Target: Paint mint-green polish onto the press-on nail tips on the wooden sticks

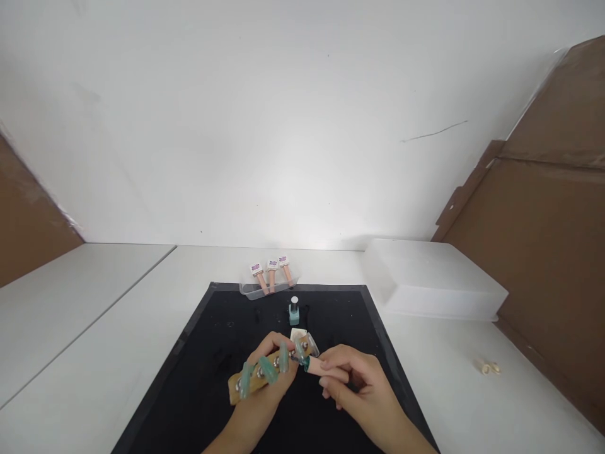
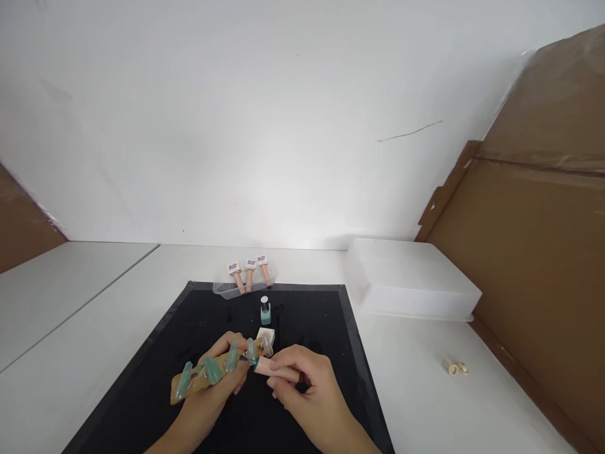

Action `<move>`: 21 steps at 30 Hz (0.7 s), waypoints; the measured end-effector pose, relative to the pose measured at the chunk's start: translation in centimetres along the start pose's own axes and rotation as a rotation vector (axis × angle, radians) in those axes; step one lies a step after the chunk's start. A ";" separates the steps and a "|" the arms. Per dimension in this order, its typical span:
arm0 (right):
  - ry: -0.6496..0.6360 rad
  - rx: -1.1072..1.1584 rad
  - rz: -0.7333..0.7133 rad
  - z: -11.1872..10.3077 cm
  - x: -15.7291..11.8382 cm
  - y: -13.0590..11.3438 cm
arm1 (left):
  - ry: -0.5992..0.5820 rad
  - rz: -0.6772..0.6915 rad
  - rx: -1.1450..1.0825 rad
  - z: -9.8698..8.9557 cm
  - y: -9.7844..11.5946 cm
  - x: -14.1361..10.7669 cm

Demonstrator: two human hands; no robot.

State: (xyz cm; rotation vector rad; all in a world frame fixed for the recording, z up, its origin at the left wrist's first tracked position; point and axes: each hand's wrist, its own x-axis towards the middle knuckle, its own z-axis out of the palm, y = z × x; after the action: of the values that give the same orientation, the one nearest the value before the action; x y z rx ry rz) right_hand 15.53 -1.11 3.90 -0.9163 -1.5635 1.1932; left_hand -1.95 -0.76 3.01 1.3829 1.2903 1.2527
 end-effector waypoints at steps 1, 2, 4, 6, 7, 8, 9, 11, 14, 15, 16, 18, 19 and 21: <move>0.002 -0.010 -0.028 0.0 0.0 0.0 | -0.013 -0.007 -0.012 0.0 -0.1 0.0; 0.005 -0.028 -0.059 0.0 0.0 0.0 | -0.023 -0.013 -0.024 0.0 -0.2 0.0; 0.016 -0.075 -0.133 0.0 0.0 0.1 | -0.023 -0.027 -0.028 0.0 -0.3 0.0; 0.029 -0.124 -0.218 -0.1 0.0 0.2 | -0.008 -0.035 -0.020 0.1 -0.2 0.0; 0.037 -0.147 -0.259 -0.1 0.0 0.2 | -0.001 -0.041 -0.013 0.1 -0.1 0.0; 0.045 -0.168 -0.299 -0.1 0.1 0.2 | 0.006 -0.045 -0.008 0.1 0.0 0.0; 0.049 -0.190 -0.332 -0.1 0.1 0.2 | 0.010 -0.048 -0.004 0.1 0.2 0.0; 0.052 -0.237 -0.381 0.0 0.2 0.0 | 0.011 -0.047 -0.003 0.1 0.4 0.0; 0.048 -0.316 -0.429 0.0 0.1 -0.1 | -0.009 -0.037 -0.004 0.1 0.7 0.0; 0.051 -0.344 -0.441 0.0 0.1 -0.1 | -0.019 -0.037 0.002 0.1 0.7 0.0; 0.054 -0.371 -0.455 0.0 0.0 -0.1 | -0.028 -0.038 0.010 0.1 0.7 0.0; 0.055 -0.421 -0.482 0.0 -0.1 0.0 | -0.038 -0.040 0.031 0.0 0.6 0.1; 0.055 -0.442 -0.494 0.0 -0.1 0.0 | -0.036 -0.039 0.039 0.0 0.6 0.1; 0.045 -0.476 -0.511 0.0 -0.2 0.0 | -0.021 -0.026 0.031 0.0 0.7 0.1</move>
State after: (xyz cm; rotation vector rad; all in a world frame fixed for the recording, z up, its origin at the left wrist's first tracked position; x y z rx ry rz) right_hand 15.63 -1.27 3.83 -0.7560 -1.9339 0.4451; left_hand -1.83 -0.74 3.70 1.3930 1.3140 1.2023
